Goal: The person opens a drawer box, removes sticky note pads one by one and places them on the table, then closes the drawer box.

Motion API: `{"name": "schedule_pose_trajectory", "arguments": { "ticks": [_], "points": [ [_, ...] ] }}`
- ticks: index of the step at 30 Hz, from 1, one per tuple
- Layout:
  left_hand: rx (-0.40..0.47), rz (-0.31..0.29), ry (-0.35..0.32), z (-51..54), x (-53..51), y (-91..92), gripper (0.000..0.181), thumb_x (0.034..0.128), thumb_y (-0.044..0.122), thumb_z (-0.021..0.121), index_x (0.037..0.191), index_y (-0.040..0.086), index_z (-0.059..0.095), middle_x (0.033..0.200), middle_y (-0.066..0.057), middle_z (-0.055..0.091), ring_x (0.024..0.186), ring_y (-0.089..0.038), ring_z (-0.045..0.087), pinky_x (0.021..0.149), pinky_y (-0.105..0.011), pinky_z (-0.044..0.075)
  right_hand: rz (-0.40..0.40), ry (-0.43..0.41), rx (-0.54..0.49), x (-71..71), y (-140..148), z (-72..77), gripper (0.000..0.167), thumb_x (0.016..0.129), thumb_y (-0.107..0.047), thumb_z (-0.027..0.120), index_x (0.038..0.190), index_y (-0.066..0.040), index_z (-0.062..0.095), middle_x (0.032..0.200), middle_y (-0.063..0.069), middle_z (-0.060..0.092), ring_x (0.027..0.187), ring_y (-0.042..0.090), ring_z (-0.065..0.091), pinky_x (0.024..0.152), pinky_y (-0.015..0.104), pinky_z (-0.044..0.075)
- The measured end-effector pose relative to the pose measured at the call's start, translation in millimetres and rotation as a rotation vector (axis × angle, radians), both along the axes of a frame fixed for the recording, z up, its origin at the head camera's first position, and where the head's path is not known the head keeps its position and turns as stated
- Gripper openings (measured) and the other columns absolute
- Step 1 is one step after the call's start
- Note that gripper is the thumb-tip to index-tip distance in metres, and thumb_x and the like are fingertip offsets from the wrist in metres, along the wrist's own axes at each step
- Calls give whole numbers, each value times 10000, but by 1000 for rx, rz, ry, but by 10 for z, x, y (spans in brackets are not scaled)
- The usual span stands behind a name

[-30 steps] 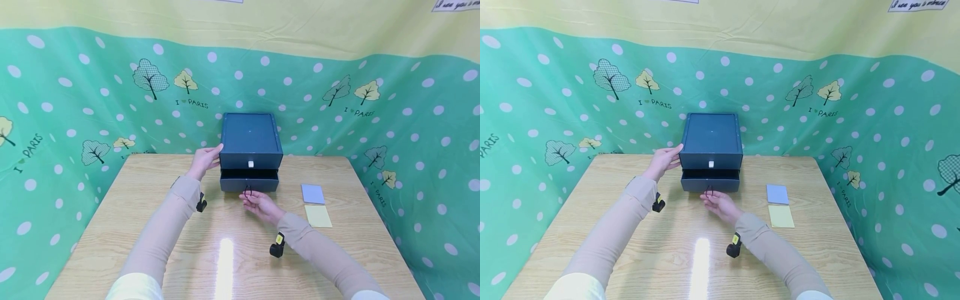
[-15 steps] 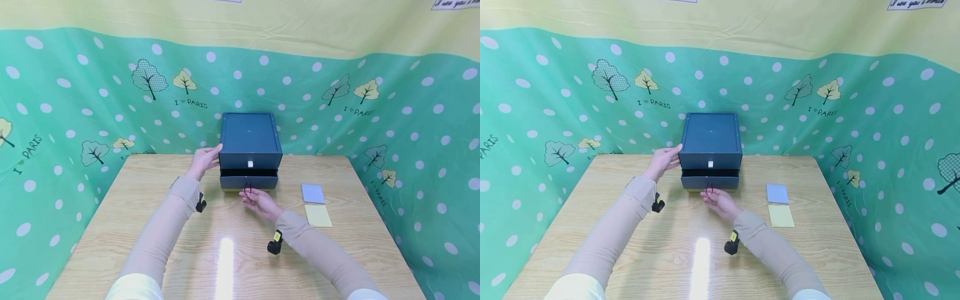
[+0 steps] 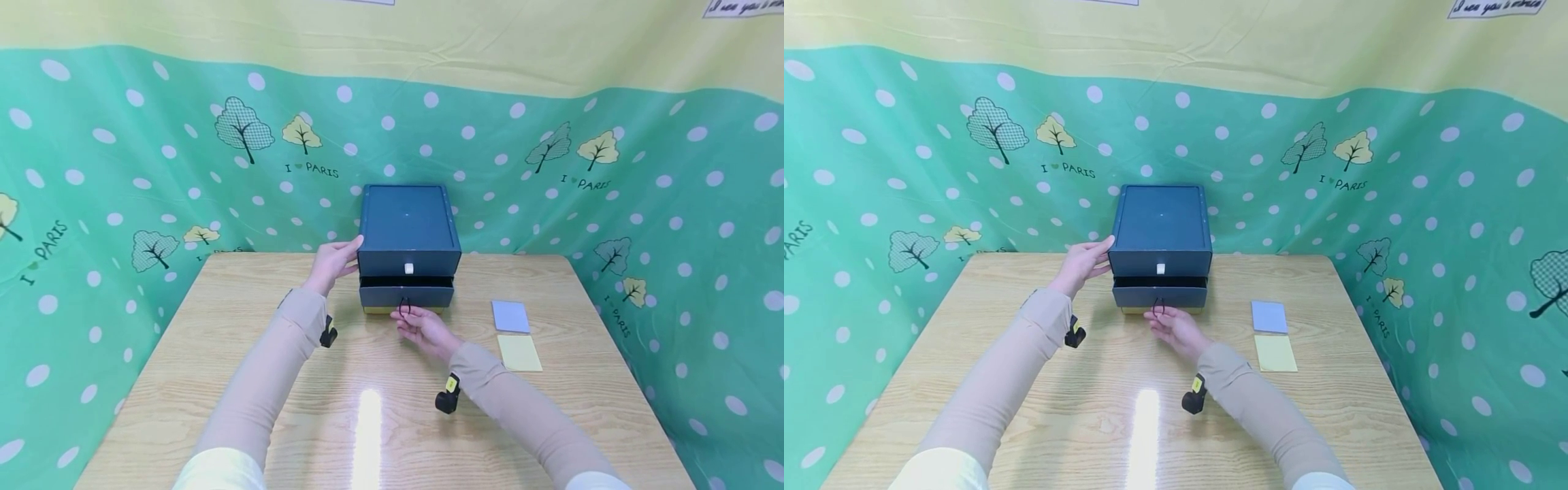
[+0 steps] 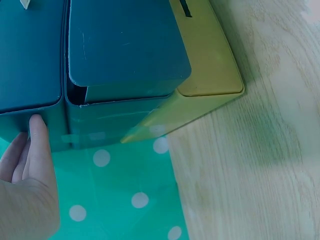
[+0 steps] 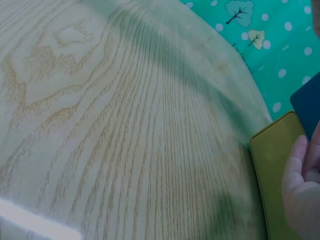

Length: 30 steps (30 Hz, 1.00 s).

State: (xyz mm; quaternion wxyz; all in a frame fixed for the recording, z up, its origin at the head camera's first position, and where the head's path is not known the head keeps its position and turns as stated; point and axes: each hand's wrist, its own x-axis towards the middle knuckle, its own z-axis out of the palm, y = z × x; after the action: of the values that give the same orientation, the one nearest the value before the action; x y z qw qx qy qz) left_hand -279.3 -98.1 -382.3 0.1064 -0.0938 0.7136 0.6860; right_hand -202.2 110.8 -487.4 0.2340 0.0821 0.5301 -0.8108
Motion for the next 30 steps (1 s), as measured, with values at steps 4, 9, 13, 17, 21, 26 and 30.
{"name": "schedule_pose_trajectory", "arguments": {
  "ticks": [4, 9, 13, 17, 21, 26, 30],
  "points": [
    [7, 2, 0, 6, 0, 5, 595, 874, 383, 669, 1304, -8, 543, 1404, -150, 491, 1248, -274, 525, 979, -386, 515, -8, 6, -5, 0, -5, 23, 355, 1002, 1, 381, 1346, 83, 408, 1167, 117, 646, 844, 63, 625, 1122, 408, 370],
    [17, 8, 4, 5, -5, 8, 582, 877, 368, 670, 1295, -18, 548, 1392, -162, 500, 1238, -280, 534, 989, -399, 507, -8, 4, -23, -6, -14, 43, 352, 1001, 8, 377, 1343, 87, 401, 1165, 112, 644, 836, 62, 627, 1144, 429, 330],
    [16, 11, 1, -2, -10, 5, 583, 880, 364, 668, 1298, -21, 543, 1396, -163, 495, 1243, -284, 528, 989, -398, 507, -4, 9, -23, -14, -23, 47, 353, 1003, 9, 369, 1346, 90, 389, 1121, 83, 651, 844, 61, 623, 1151, 427, 320],
    [18, 11, 1, -13, -11, 0, 578, 884, 357, 665, 1300, -24, 540, 1400, -163, 491, 1253, -287, 518, 996, -405, 501, 0, 26, -14, -29, -30, 29, 356, 1005, 1, 373, 1346, 99, 382, 1014, 6, 664, 847, 55, 619, 1148, 427, 326],
    [25, 12, -3, -21, -7, -3, 574, 883, 354, 667, 1296, -25, 544, 1399, -163, 492, 1254, -284, 518, 1002, -409, 496, 2, 40, -6, -47, -31, 4, 352, 1003, -4, 382, 1339, 99, 389, 975, -22, 667, 868, 60, 616, 1141, 423, 340],
    [22, 7, -6, -21, -12, 0, 581, 873, 367, 677, 1290, -17, 552, 1381, -161, 512, 1233, -272, 539, 974, -382, 518, -11, 42, -20, -62, -30, 4, 344, 997, 4, 390, 1328, 98, 400, 1006, 11, 668, 879, 74, 618, 1146, 427, 331],
    [24, 7, 3, -14, -16, 7, 574, 875, 359, 676, 1288, -21, 552, 1373, -169, 518, 1224, -278, 546, 979, -391, 514, -19, 44, -16, -78, -32, 15, 336, 996, 9, 388, 1321, 90, 409, 1056, 44, 658, 876, 71, 617, 1098, 373, 407]
  ]
}}
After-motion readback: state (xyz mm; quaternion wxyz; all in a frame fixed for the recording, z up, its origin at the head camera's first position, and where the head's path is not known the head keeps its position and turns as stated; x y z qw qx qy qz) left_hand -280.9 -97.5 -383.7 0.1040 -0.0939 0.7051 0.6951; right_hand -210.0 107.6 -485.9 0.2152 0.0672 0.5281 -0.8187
